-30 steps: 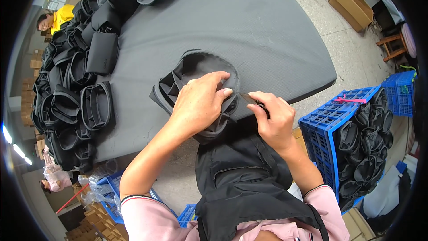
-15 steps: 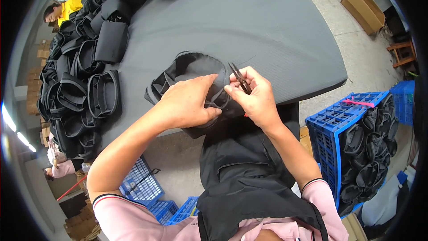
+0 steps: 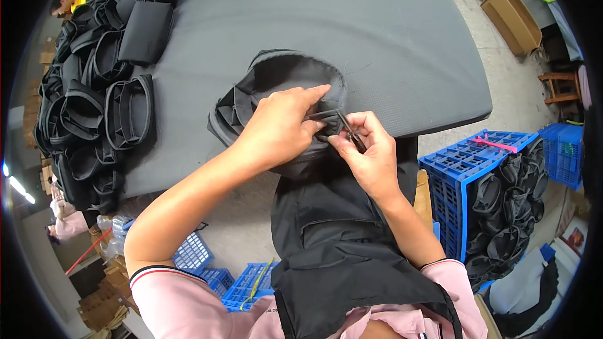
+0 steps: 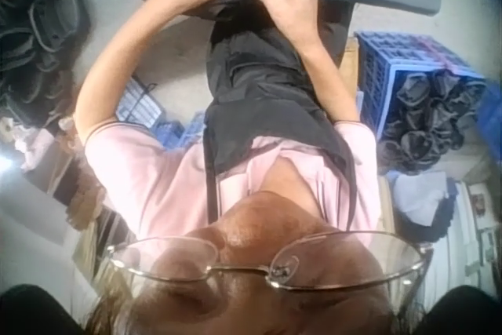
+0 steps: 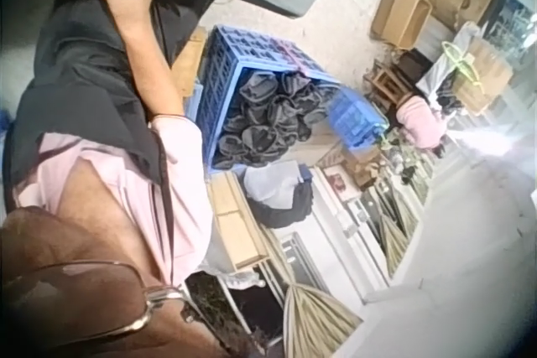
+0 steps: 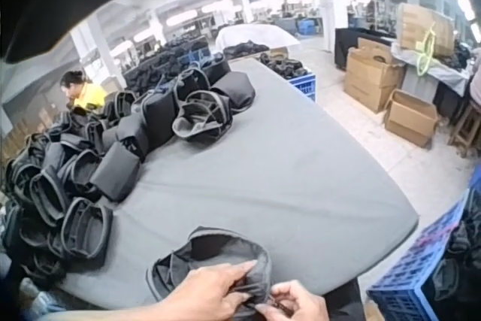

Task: Inspecting and trimming excess material from black padded manufacturing components using small clippers.

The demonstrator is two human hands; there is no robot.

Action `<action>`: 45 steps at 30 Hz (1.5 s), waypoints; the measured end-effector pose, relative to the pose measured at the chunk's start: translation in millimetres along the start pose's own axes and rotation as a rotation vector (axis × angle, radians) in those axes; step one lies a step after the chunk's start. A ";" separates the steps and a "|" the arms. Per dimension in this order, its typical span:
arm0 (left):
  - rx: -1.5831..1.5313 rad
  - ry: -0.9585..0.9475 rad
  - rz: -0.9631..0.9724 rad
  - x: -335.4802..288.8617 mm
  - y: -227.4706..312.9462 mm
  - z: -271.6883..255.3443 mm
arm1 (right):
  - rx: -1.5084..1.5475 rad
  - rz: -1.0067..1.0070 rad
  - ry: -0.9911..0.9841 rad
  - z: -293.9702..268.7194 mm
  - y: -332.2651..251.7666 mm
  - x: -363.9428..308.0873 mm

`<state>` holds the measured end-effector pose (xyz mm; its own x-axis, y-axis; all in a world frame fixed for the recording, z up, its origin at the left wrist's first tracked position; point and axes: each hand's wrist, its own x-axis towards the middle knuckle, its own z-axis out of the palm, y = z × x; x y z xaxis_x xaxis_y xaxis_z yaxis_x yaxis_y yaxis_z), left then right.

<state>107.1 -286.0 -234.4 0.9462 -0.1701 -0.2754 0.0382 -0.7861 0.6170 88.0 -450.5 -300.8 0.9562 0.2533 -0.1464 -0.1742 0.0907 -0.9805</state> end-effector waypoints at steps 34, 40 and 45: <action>0.031 0.200 -0.001 6.8 -10.8 22.7 | -1.519 -0.846 -0.354 -14.2 -59.5 7.9; 0.026 0.191 0.022 9.2 -11.3 22.6 | -1.421 -0.763 -0.280 -17.3 -63.1 3.7; -0.008 0.253 -0.002 5.8 -12.4 23.3 | -0.603 -0.293 -0.126 -35.6 -36.8 12.6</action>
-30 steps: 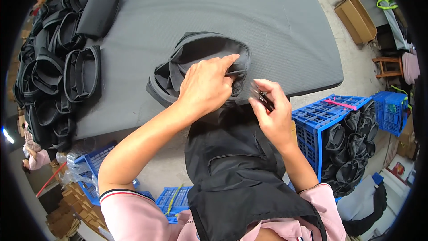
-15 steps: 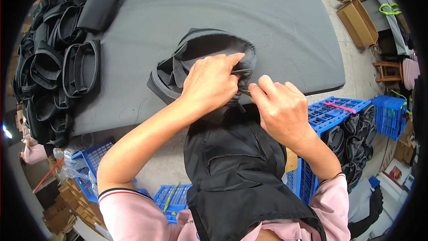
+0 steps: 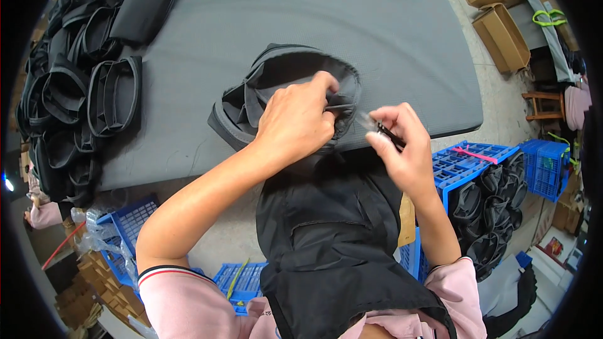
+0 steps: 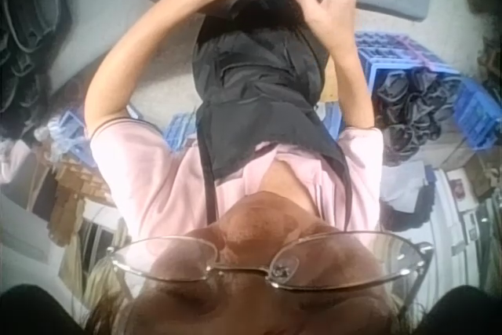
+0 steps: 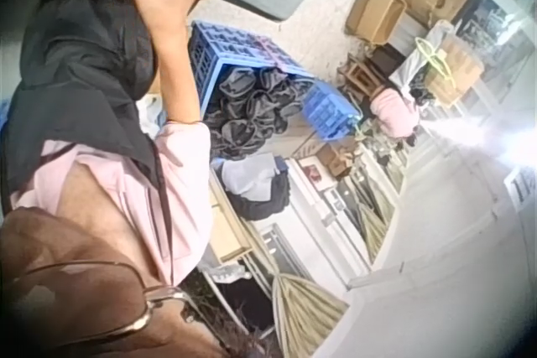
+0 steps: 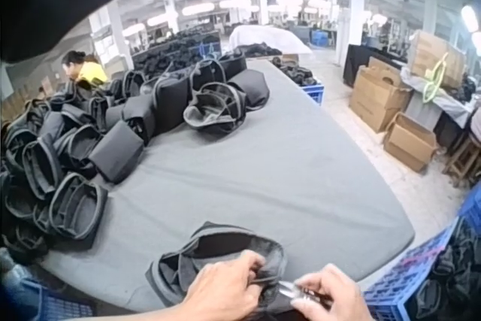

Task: Inspecting and trimming excess material from black padded manufacturing components using small clippers.

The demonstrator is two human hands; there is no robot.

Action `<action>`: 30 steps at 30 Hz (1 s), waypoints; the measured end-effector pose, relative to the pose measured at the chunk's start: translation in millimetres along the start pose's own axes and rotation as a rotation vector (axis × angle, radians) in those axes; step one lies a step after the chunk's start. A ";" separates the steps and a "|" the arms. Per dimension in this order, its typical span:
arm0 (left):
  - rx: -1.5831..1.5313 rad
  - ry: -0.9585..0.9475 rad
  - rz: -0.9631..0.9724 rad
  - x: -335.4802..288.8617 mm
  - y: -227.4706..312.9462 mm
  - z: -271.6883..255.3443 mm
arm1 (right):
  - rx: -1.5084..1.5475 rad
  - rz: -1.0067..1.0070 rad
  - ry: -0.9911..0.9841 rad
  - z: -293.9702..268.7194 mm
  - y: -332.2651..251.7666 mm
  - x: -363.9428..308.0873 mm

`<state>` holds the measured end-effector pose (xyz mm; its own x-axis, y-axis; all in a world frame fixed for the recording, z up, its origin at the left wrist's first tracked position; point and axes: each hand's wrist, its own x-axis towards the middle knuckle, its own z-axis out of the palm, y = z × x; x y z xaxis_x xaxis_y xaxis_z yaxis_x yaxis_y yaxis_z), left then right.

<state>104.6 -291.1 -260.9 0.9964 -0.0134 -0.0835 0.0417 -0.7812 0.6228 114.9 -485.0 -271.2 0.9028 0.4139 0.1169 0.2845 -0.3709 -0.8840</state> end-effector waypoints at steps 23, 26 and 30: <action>0.162 -0.599 -0.024 30.1 30.7 -20.1 | 0.250 0.121 0.343 13.7 8.1 0.3; -0.044 -0.625 0.053 27.3 19.5 -19.5 | 0.114 0.089 0.282 13.1 24.5 -19.4; -0.222 -0.669 -0.021 21.2 17.0 -26.4 | 0.249 -0.031 0.290 5.8 26.6 -18.9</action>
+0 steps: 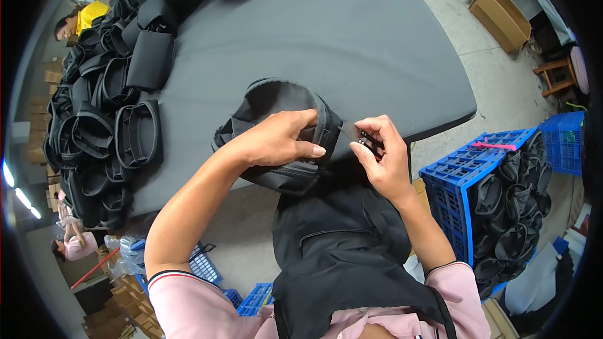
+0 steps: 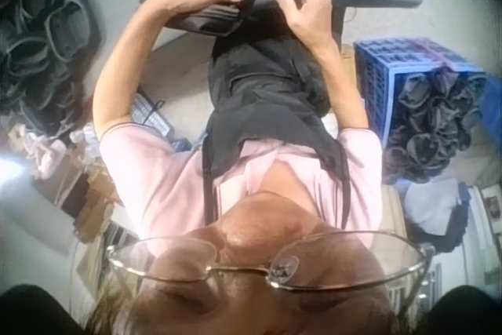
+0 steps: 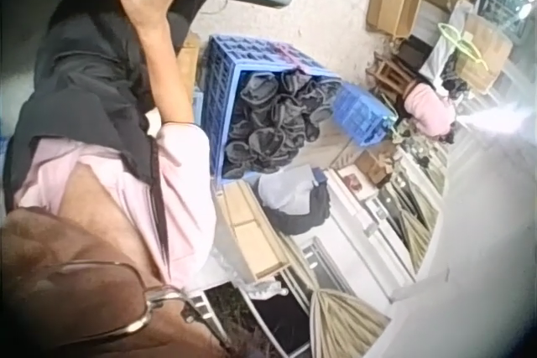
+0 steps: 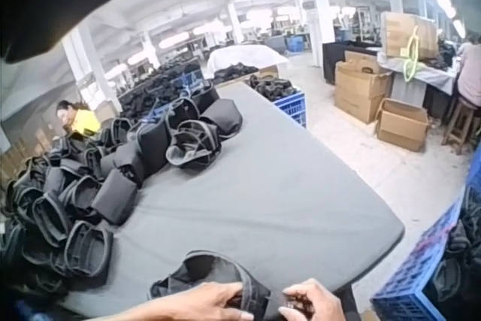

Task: Inspecting and trimming excess material from black padded manufacturing components using small clippers.

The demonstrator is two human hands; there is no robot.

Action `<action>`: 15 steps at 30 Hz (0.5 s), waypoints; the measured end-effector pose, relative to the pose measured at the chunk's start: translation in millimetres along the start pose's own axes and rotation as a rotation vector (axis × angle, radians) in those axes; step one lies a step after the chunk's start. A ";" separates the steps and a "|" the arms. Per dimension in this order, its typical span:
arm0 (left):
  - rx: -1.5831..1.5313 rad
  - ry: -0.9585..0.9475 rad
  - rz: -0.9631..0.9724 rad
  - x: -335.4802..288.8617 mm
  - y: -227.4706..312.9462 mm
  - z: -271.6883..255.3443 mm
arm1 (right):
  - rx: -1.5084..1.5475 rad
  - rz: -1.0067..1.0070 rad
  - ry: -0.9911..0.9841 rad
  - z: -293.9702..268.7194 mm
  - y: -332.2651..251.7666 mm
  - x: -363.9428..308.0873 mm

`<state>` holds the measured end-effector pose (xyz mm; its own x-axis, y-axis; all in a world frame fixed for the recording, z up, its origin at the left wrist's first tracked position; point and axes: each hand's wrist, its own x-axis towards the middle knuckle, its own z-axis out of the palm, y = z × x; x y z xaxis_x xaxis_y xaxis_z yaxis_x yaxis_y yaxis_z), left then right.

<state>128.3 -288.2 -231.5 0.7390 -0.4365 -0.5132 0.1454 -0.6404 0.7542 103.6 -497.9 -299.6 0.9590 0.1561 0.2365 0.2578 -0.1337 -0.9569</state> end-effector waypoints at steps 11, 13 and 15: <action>-0.230 -0.015 0.025 -11.8 9.5 -7.6 | -0.111 -0.266 -0.077 -7.4 -10.8 11.8; -0.214 -0.011 0.035 -11.1 10.1 -7.5 | -0.119 -0.282 -0.080 -8.1 -13.5 12.2; -0.149 -0.012 -0.002 -10.6 12.1 -7.3 | -0.093 -0.277 -0.091 -5.7 -16.7 14.8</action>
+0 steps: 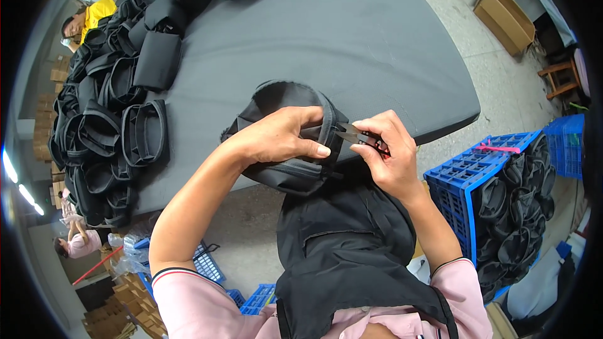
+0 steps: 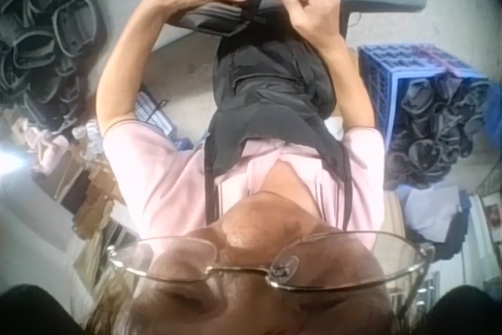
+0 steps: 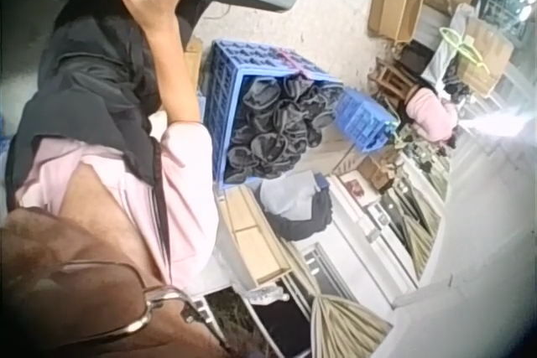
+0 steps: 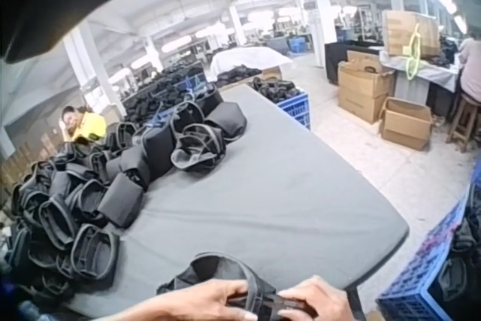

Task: Inspecting and trimming excess material from black padded manufacturing components using small clippers.

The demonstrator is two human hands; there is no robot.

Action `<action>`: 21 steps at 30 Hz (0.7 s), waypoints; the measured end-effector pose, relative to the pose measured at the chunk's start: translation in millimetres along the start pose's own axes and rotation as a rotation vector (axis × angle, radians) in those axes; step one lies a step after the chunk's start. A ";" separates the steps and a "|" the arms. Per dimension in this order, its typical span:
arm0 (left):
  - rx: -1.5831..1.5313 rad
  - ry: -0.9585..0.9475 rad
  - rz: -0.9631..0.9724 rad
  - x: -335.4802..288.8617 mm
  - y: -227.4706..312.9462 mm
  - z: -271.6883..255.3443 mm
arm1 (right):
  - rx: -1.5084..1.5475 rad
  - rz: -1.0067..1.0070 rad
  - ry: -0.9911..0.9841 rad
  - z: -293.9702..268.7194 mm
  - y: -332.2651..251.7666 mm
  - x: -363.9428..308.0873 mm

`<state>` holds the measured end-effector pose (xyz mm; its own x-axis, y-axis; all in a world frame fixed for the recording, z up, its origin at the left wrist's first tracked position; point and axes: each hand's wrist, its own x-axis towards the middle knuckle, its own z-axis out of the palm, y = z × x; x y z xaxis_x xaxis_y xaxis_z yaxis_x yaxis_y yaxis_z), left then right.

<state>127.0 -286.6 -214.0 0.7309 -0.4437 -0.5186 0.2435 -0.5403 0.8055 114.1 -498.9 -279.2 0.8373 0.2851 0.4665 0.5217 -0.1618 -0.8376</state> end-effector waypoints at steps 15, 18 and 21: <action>-0.001 -0.020 -0.004 -2.6 11.1 1.1 | -0.131 -0.149 0.112 8.2 -1.0 -0.9; 0.021 -0.001 -0.037 -4.7 15.0 0.1 | -0.106 -0.098 0.085 7.3 -0.3 -0.8; -0.014 0.048 -0.069 -2.2 6.5 -1.4 | -0.042 -0.054 0.122 4.8 -3.2 -6.6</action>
<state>127.9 -288.2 -207.2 0.7416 -0.3710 -0.5590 0.3030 -0.5582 0.7724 106.1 -495.7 -281.0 0.8199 0.1783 0.5440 0.5711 -0.1892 -0.7988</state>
